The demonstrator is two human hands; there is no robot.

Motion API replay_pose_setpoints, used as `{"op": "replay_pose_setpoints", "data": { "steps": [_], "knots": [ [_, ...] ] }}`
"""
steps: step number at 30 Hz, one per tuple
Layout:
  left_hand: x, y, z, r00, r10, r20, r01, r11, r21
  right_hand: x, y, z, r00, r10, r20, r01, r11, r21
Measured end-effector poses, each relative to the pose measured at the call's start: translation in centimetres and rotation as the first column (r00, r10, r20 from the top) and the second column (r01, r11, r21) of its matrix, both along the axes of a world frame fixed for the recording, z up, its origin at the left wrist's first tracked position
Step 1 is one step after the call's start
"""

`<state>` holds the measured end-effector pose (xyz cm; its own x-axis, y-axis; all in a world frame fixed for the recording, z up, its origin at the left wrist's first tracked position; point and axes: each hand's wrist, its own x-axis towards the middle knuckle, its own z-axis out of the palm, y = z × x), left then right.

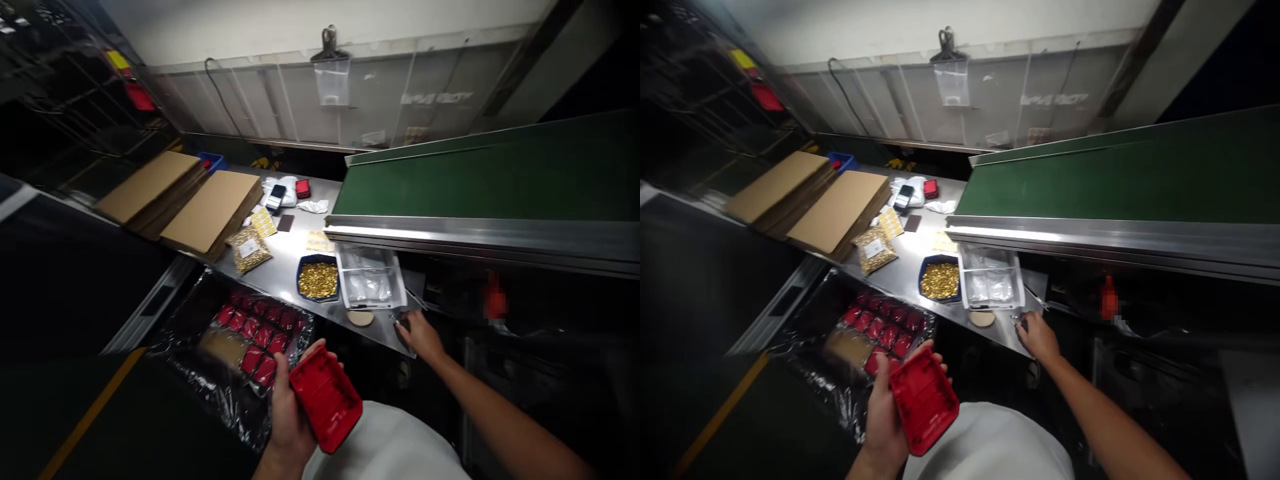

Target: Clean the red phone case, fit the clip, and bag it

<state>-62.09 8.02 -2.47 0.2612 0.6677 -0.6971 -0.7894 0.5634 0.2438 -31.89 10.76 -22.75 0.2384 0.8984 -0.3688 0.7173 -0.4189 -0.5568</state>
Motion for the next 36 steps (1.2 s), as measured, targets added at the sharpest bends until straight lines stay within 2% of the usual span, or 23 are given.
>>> {"op": "replay_pose_setpoints", "data": {
  "steps": [4,6,7,9,11,13,14,15,17,19,23,26,31,36],
  "knots": [
    [0.3,-0.1,0.4,0.997,0.018,-0.079,-0.013,0.998,0.056,-0.1,-1.0,-0.2,0.999,-0.035,-0.003,0.035,0.998,0.045],
    [0.4,-0.1,0.4,0.989,0.027,-0.145,-0.019,0.998,0.052,-1.0,-1.3,1.1,0.997,-0.059,-0.051,0.061,0.997,0.036],
    [0.4,0.0,0.4,0.983,0.027,-0.184,-0.017,0.998,0.053,-1.8,-1.3,2.4,0.993,-0.067,-0.094,0.071,0.997,0.040],
    [0.5,0.1,0.6,0.967,0.018,-0.254,-0.002,0.998,0.066,-4.0,-1.2,6.4,0.974,-0.056,-0.220,0.073,0.995,0.069],
    [0.7,0.4,0.8,0.955,0.011,-0.296,0.012,0.997,0.074,-6.7,-1.1,11.9,0.922,-0.003,-0.386,0.052,0.992,0.115],
    [0.9,0.6,1.0,0.955,0.002,-0.298,0.023,0.996,0.081,-9.5,-1.1,17.5,0.707,0.036,-0.706,0.048,0.994,0.099],
    [1.0,0.7,1.1,0.957,-0.003,-0.291,0.031,0.995,0.091,-10.7,-1.1,19.9,0.608,0.068,-0.791,-0.014,0.997,0.075],
    [1.1,0.7,1.1,0.958,-0.011,-0.286,0.042,0.994,0.103,-11.7,-1.2,21.8,0.549,0.106,-0.829,-0.109,0.993,0.055],
    [1.2,0.7,1.2,0.957,-0.041,-0.288,0.080,0.989,0.127,-13.2,-1.5,24.1,0.526,0.155,-0.836,-0.249,0.968,0.022],
    [1.2,0.6,1.3,0.951,-0.075,-0.300,0.118,0.985,0.127,-14.0,-1.7,24.6,0.554,0.177,-0.814,-0.303,0.953,0.002],
    [1.2,0.4,1.3,0.953,-0.091,-0.290,0.135,0.981,0.136,-14.4,-2.0,24.0,0.600,0.191,-0.777,-0.293,0.956,0.008],
    [1.4,0.4,1.4,0.961,-0.101,-0.258,0.145,0.977,0.156,-14.3,-2.0,24.2,0.632,0.217,-0.744,-0.277,0.960,0.044],
    [1.9,0.6,1.3,0.953,-0.123,-0.276,0.168,0.975,0.146,-14.3,-2.1,24.8,0.646,0.287,-0.708,-0.295,0.948,0.115],
    [2.2,0.3,1.0,0.950,-0.132,-0.282,0.182,0.971,0.157,-13.9,-2.3,24.9,0.655,0.292,-0.697,-0.271,0.952,0.144]
  ]
}}
